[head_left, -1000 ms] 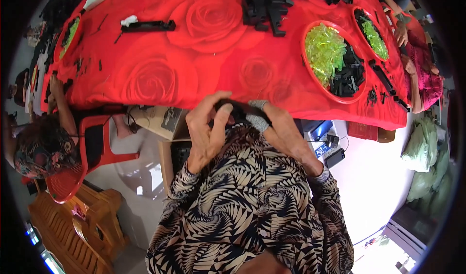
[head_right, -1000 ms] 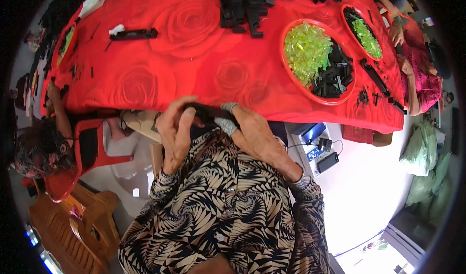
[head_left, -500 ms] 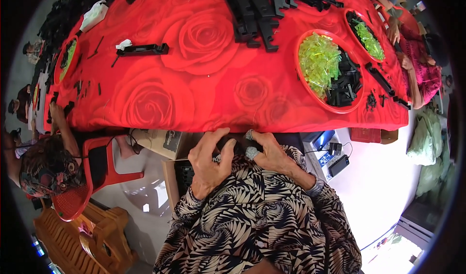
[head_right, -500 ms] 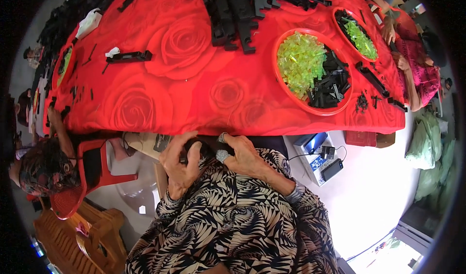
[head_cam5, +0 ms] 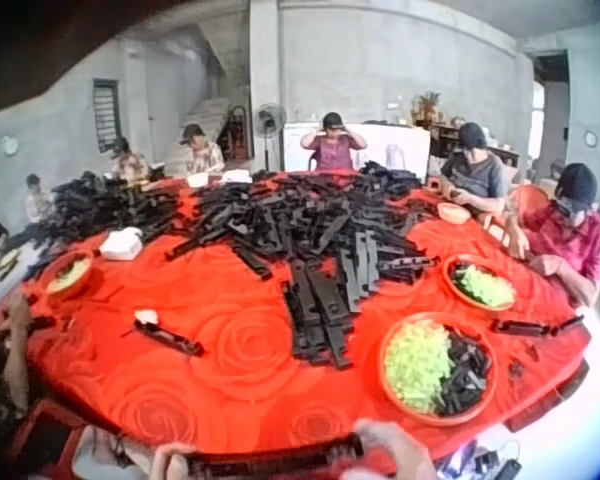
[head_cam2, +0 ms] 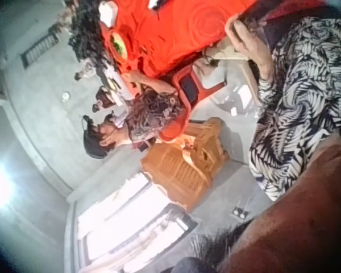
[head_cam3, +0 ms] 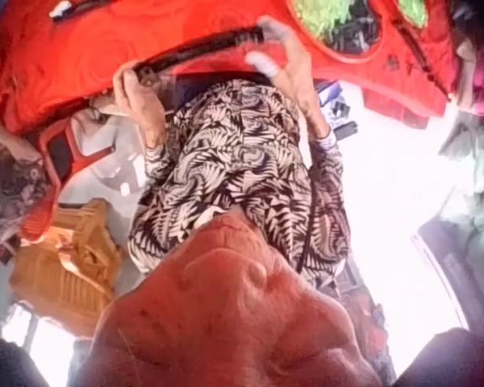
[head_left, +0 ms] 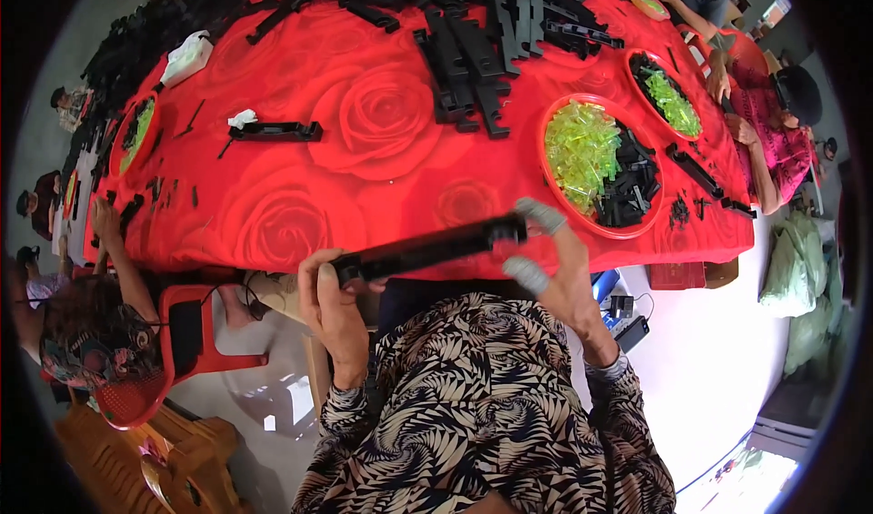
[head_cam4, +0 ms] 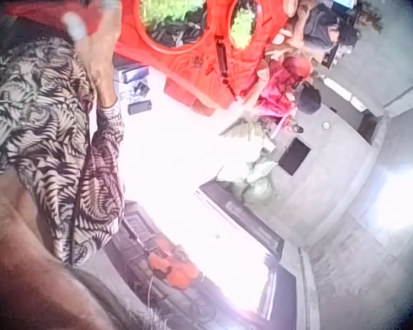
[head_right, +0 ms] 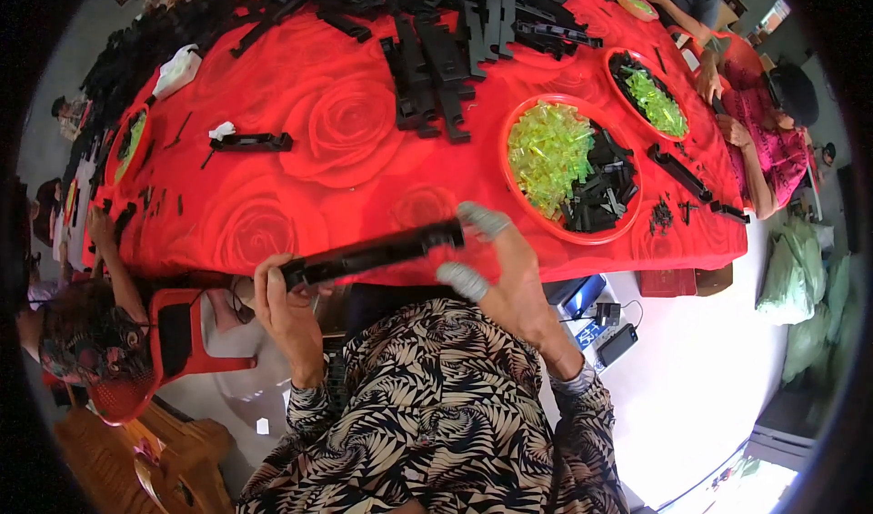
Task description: The person assembles black plastic components by hand on a large table.
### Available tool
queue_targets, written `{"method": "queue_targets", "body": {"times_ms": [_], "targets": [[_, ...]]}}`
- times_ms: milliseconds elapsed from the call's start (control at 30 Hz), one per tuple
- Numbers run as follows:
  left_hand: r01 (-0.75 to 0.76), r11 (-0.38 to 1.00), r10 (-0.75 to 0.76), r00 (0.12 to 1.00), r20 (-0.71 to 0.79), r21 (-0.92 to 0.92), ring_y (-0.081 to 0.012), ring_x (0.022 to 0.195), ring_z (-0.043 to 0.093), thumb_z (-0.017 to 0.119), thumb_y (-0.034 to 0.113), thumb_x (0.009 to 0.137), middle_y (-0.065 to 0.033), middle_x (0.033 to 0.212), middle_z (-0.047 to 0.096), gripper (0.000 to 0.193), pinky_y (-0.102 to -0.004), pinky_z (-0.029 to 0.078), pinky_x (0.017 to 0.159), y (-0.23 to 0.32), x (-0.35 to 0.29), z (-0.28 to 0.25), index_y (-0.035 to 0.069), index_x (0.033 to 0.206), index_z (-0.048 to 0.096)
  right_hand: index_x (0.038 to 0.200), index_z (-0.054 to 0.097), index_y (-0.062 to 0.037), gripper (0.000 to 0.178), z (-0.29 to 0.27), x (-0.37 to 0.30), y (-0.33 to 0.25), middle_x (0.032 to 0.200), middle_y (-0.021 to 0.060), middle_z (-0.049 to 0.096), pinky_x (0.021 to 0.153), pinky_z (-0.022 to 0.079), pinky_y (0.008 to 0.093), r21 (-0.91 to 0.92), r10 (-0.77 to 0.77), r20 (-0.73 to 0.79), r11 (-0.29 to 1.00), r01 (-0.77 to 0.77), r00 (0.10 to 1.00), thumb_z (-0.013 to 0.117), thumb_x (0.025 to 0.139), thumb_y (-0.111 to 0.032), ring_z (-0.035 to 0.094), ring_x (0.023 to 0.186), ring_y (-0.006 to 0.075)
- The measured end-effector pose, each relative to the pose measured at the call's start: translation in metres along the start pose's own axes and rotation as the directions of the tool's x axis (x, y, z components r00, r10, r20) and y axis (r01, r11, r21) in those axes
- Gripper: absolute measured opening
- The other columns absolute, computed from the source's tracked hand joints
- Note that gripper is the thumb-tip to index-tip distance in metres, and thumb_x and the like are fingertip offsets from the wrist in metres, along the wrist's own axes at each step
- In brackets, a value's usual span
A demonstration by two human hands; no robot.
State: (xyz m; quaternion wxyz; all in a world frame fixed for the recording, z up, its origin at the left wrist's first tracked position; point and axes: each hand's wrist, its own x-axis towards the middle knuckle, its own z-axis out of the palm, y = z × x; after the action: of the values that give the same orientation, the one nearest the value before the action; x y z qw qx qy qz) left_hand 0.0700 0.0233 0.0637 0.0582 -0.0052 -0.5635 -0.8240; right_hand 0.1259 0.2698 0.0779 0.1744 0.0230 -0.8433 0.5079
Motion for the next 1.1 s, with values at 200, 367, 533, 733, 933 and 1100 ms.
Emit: {"method": "queue_targets", "body": {"times_ms": [200, 367, 533, 733, 933, 1100], "targets": [[0.209, 0.938, -0.191, 0.977, 0.090, -0.277, -0.0324, 0.082, 0.068, 0.047, 0.013, 0.099, -0.0165, 0.104, 0.061, 0.016, -0.0392, 0.057, 0.074, -0.031, 0.000, 0.005, 0.000, 0.108, 0.046, 0.140, 0.033, -0.0004, 0.054, 0.014, 0.013, 0.022, 0.127, 0.0169, 0.055, 0.088, 0.050, 0.0310, 0.707, 0.276, 0.218, 0.616, -0.346, 0.936, 0.059, 0.094, -0.008, 0.059, 0.104, 0.0207], [0.206, 0.940, -0.187, 0.978, 0.095, -0.272, -0.0354, 0.091, 0.067, 0.049, 0.008, 0.097, -0.0172, 0.113, 0.056, 0.018, -0.0410, 0.057, 0.081, -0.042, -0.014, 0.027, 0.000, 0.112, 0.042, 0.140, 0.033, -0.0020, 0.055, 0.044, 0.028, 0.010, 0.130, 0.0155, 0.053, 0.096, 0.046, 0.0314, 0.743, 0.255, 0.233, 0.575, -0.341, 0.939, 0.062, 0.092, -0.006, 0.056, 0.110, 0.0209], [0.246, 0.941, -0.192, 0.953, 0.234, -0.230, -0.0340, 0.101, 0.064, 0.050, -0.002, 0.092, -0.0187, 0.123, 0.046, 0.020, -0.0414, 0.054, 0.088, -0.048, -0.027, 0.033, 0.000, 0.109, 0.040, 0.139, 0.035, -0.0003, 0.060, 0.066, 0.038, 0.007, 0.128, 0.0124, 0.053, 0.100, 0.044, 0.0318, 0.697, 0.303, 0.168, 0.636, -0.331, 0.938, 0.066, 0.087, 0.000, 0.053, 0.114, 0.0193], [0.189, 0.975, -0.149, 0.947, 0.285, -0.117, -0.0230, 0.111, 0.057, 0.054, -0.013, 0.087, -0.0151, 0.129, 0.042, 0.028, -0.0357, 0.050, 0.094, -0.064, -0.039, 0.038, 0.000, 0.107, 0.041, 0.136, 0.042, 0.0017, 0.049, 0.074, 0.035, 0.002, 0.127, 0.0108, 0.053, 0.101, 0.042, 0.0297, 0.638, 0.337, 0.169, 0.679, -0.364, 0.926, 0.061, 0.091, -0.002, 0.049, 0.120, 0.0176], [0.123, 0.985, -0.160, 0.914, 0.373, 0.122, -0.0180, 0.110, 0.055, 0.060, -0.011, 0.085, -0.0133, 0.127, 0.044, 0.029, -0.0310, 0.046, 0.094, -0.066, -0.042, 0.036, -0.001, 0.107, 0.044, 0.133, 0.046, 0.0031, 0.040, 0.079, 0.031, 0.006, 0.114, 0.0131, 0.061, 0.090, 0.051, 0.0307, 0.642, 0.374, 0.155, 0.666, -0.381, 0.914, 0.052, 0.093, 0.000, 0.061, 0.102, 0.0184], [0.135, 0.966, -0.222, 0.875, 0.430, 0.222, -0.0178, 0.106, 0.058, 0.056, -0.001, 0.092, -0.0126, 0.115, 0.056, 0.016, -0.0301, 0.045, 0.095, -0.062, -0.031, 0.030, -0.006, 0.106, 0.052, 0.130, 0.049, 0.0033, 0.038, 0.081, 0.024, 0.010, 0.104, 0.0107, 0.064, 0.084, 0.053, 0.0287, 0.676, 0.380, 0.139, 0.638, -0.368, 0.914, 0.048, 0.092, 0.004, 0.064, 0.093, 0.0165]]}}
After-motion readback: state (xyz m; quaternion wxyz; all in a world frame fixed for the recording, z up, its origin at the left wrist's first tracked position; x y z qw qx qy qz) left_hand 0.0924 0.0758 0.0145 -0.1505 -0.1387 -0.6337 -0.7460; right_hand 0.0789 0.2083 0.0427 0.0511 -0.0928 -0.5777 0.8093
